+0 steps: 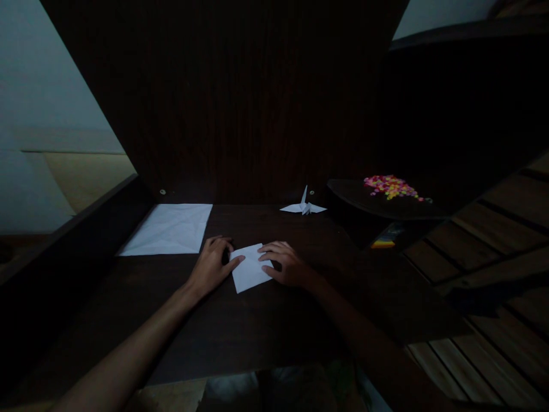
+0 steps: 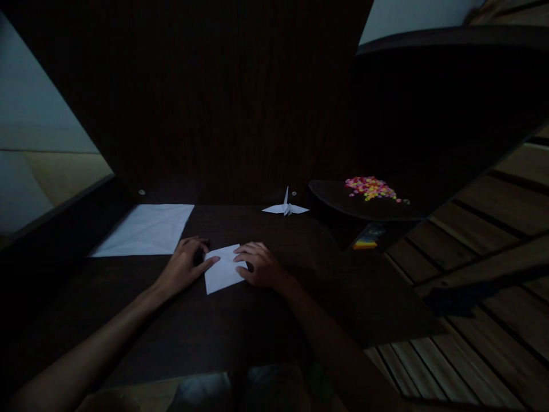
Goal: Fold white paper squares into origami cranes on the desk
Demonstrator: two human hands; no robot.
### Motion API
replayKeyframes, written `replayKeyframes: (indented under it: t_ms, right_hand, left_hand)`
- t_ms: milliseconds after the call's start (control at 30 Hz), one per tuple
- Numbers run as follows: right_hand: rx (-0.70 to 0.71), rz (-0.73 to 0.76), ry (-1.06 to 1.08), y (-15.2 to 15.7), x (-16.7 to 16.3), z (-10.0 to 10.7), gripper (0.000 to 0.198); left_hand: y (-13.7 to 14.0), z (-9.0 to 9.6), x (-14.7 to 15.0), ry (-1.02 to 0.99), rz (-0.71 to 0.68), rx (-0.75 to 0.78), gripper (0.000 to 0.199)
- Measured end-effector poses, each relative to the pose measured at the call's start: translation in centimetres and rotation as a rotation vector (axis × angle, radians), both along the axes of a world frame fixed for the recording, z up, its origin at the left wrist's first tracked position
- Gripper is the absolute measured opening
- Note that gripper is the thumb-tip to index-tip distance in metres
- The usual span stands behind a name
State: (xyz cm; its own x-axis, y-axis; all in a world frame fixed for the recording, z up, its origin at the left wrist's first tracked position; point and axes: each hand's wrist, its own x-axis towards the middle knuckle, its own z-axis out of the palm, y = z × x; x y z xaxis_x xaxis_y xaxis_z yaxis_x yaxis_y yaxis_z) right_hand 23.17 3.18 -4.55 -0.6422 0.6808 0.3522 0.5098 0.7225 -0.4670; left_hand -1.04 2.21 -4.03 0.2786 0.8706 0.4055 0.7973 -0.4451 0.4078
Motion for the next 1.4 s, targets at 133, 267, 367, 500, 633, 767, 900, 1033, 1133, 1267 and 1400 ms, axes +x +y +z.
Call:
replayKeyframes:
  t_ms: [133,267,367,500,633,767,900,1033,1133,1267,1400]
  right_hand:
    - [0.052,-0.022,-0.041,-0.4,-0.2,0.7,0.031]
    - [0.093,-0.076,-0.054,-0.6,-0.2,0.9,0.028]
    - [0.109,-0.095,-0.037,-0.4,-0.2,0.6,0.017]
    - [0.031,-0.092,0.058,-0.1,-0.1,0.2,0.011]
    - [-0.061,-0.143,0.15,0.1,-0.2,0.1,0.012]
    - [-0.133,-0.222,0.212,0.3,-0.3,0.2,0.026]
    - [-0.194,-0.235,0.27,0.2,-0.4,0.4,0.046]
    - [-0.15,-0.118,0.253,0.0,-0.4,0.3,0.038]
    - [-0.035,-0.066,0.184,0.0,-0.2,0.1,0.016]
    - [0.089,-0.048,0.051,0.1,0.2,-0.1,0.014]
    - [0.144,-0.072,0.034,0.5,0.3,-0.5,0.016]
  left_hand:
    - [-0.1,0.1,0.1,-0.017,-0.007,-0.009,0.034]
    - [-0.2,-0.1,0.0,0.043,-0.002,0.001,0.048]
    - [-0.2,-0.1,0.0,0.074,-0.055,-0.025,0.047]
    - [-0.4,0.1,0.3,0.078,-0.144,-0.06,0.038]
    - [-0.5,0.4,0.5,0.042,-0.199,-0.087,0.036]
    - [-0.6,0.6,0.6,-0.004,-0.256,-0.104,0.034]
    - [-0.6,0.6,0.7,-0.033,-0.351,-0.097,0.03]
    - [-0.8,0.6,0.7,-0.009,-0.445,-0.073,0.032]
    - [-0.9,0.8,0.7,0.042,-0.48,-0.118,0.035]
    - [-1.0,1.3,0.4,0.096,-0.502,-0.188,0.04]
    - [-1.1,1.8,0.1,0.104,-0.531,-0.169,0.043]
